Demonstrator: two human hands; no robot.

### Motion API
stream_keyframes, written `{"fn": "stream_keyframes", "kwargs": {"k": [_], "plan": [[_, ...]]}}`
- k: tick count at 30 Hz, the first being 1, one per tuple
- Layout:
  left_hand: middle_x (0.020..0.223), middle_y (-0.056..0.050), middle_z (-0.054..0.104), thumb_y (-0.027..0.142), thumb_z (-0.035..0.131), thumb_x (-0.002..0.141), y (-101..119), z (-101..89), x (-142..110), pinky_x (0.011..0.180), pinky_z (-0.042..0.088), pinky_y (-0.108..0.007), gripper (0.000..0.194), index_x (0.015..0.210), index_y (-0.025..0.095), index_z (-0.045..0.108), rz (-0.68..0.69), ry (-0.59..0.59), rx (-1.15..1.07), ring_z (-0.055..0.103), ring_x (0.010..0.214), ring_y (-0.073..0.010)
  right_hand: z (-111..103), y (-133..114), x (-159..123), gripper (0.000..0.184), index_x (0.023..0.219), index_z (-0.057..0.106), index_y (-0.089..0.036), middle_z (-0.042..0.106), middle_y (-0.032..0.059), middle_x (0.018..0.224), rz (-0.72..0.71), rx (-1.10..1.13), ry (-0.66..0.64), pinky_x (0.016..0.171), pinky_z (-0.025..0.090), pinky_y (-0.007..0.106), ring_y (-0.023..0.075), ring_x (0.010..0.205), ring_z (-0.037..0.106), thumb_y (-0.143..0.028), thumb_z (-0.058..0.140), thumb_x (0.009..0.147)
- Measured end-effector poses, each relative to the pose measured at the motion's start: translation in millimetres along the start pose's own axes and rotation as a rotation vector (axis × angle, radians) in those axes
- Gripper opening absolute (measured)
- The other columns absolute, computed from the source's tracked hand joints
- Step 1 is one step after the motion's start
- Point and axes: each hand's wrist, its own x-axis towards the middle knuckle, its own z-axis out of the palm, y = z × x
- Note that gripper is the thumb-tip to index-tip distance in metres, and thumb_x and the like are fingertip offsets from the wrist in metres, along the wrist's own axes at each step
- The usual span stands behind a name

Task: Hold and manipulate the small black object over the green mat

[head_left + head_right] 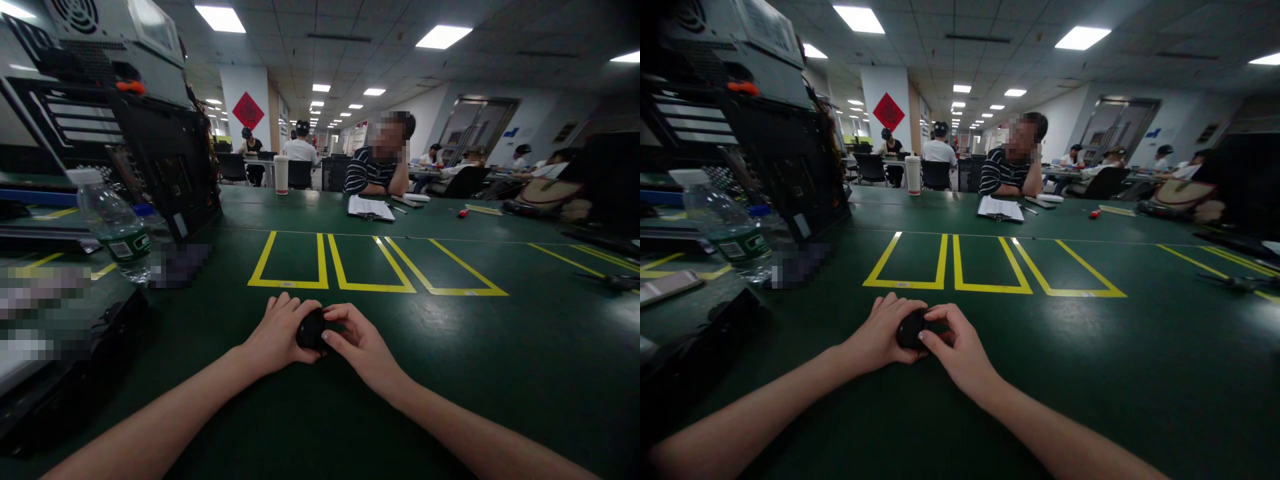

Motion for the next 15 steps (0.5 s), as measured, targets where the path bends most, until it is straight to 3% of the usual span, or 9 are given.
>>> {"fn": "stream_keyframes", "kwargs": {"k": [6, 15], "plan": [[0.097, -0.004, 0.051, 0.039, 0.062, 0.063, 0.5, -2.5, -1.1, 0.073, 0.031, -0.034, 0.055, 0.111, 0.022, 0.04, 0.008, -0.034, -0.03, 0.041, 0.084, -0.0224, 0.6, -2.4, -0.7, 0.028, 0.106, 0.045, -0.021, 0.052, 0.0038, 0.103, 0.082, 0.0, -0.098, 0.084, 0.043, 0.035, 0.0167, 0.096, 0.052, -0.026, 0.048, 0.079], [0.098, -0.005, 0.051, 0.043, 0.06, 0.063, 1.2, -3.2, 0.0, 0.073, 0.031, -0.035, 0.056, 0.112, 0.023, 0.04, 0.004, -0.045, -0.013, 0.041, 0.084, -0.0233, 1.0, 1.7, 0.5, 0.02, 0.097, 0.049, -0.022, 0.051, 0.0029, 0.101, -0.016, -0.027, -0.002, 0.079, 0.046, 0.033, 0.017, 0.095, 0.051, -0.022, 0.05, 0.077]]}}
